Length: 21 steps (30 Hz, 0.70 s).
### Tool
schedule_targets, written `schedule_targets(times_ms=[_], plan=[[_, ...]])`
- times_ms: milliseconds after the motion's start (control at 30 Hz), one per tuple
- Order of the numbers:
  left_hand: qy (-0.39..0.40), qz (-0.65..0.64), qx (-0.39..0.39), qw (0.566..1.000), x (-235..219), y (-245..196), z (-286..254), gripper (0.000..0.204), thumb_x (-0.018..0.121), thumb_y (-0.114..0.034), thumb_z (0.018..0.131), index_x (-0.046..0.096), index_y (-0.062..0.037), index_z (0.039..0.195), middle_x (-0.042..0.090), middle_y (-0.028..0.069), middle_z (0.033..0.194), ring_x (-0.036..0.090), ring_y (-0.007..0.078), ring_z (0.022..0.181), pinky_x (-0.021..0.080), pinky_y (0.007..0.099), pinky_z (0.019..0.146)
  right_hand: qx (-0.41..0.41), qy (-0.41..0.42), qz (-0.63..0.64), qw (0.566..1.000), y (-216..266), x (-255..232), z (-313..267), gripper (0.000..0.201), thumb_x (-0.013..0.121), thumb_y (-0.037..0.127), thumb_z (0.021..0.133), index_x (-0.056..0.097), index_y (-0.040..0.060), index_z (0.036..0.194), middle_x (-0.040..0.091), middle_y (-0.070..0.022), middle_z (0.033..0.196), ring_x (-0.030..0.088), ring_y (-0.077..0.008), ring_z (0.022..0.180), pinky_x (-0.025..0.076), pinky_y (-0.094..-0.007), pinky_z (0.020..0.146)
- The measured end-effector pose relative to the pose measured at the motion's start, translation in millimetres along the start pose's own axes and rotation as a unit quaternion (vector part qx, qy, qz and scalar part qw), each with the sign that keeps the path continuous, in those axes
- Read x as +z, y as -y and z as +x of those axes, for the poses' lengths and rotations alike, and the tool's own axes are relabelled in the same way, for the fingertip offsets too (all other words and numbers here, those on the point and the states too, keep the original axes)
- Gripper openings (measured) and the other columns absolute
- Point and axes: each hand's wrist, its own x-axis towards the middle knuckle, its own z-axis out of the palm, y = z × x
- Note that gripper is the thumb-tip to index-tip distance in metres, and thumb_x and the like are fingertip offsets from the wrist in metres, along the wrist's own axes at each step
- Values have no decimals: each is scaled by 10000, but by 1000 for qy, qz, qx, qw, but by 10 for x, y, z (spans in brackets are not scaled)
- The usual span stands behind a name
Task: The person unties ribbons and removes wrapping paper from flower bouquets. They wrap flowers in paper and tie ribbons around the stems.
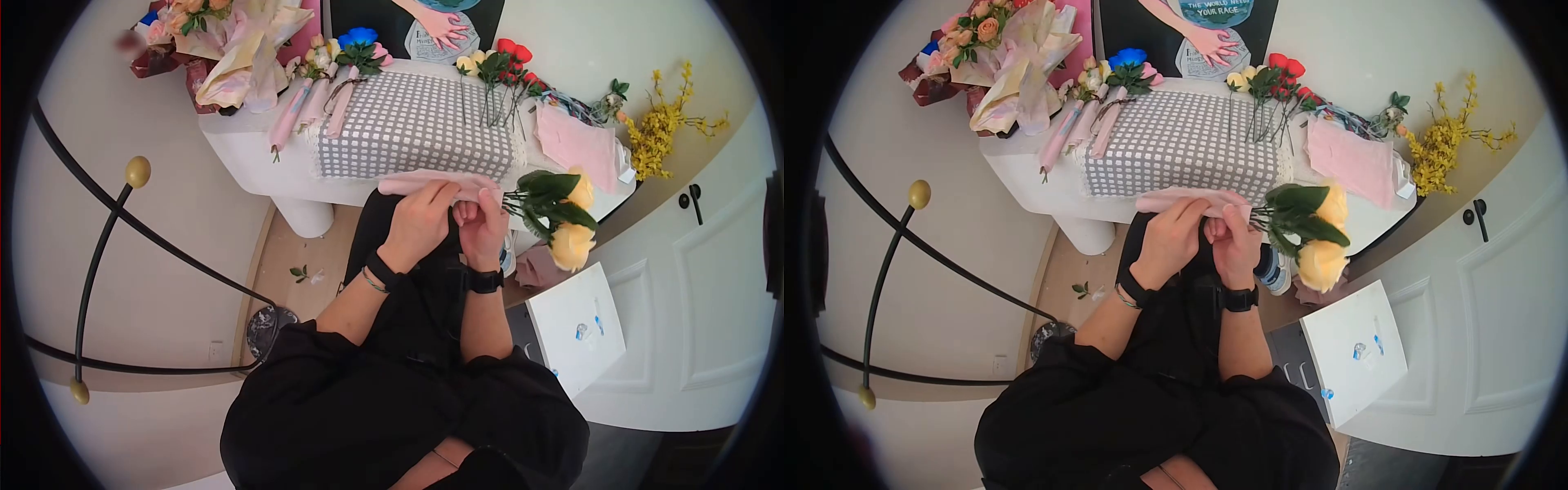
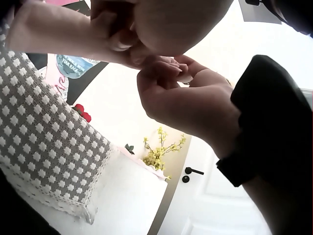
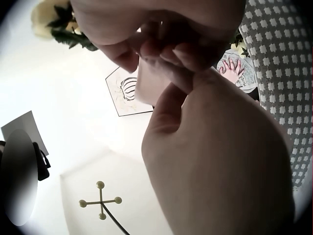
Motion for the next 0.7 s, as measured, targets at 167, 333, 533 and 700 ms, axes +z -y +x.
schedule_targets(times_ms=[167,333,533,700], plan=[[35,19,7,999,-179,42,40,217,577,34,757,590,-3,970,580,154,902,589,341,802,482,404,673,-15,92,-143,985,110,-66,-37,209,583,-11,847,601,-42,1053,595,-53,727,518,-110,610,412,-235,543],[11,31,-18,999,-151,-65,-17,213,639,-7,740,585,-33,944,584,146,911,594,333,787,475,397,659,-78,-7,-139,987,-15,-67,-35,82,607,17,874,615,-10,950,558,-24,686,489,-92,549,391,-232,482],[-67,108,25,992,-21,38,-120,228,663,-13,725,599,-51,941,600,79,921,602,272,780,470,370,660,-81,-91,-31,992,-109,118,-120,117,581,1,889,545,24,998,523,-9,658,471,-82,508,393,-234,457],[-75,149,24,986,1,31,-140,216,637,5,726,612,-62,929,611,52,924,582,251,808,425,363,708,-79,-91,3,993,-107,155,-147,162,594,28,888,525,93,1019,459,21,610,436,-86,510,370,-249,471]])
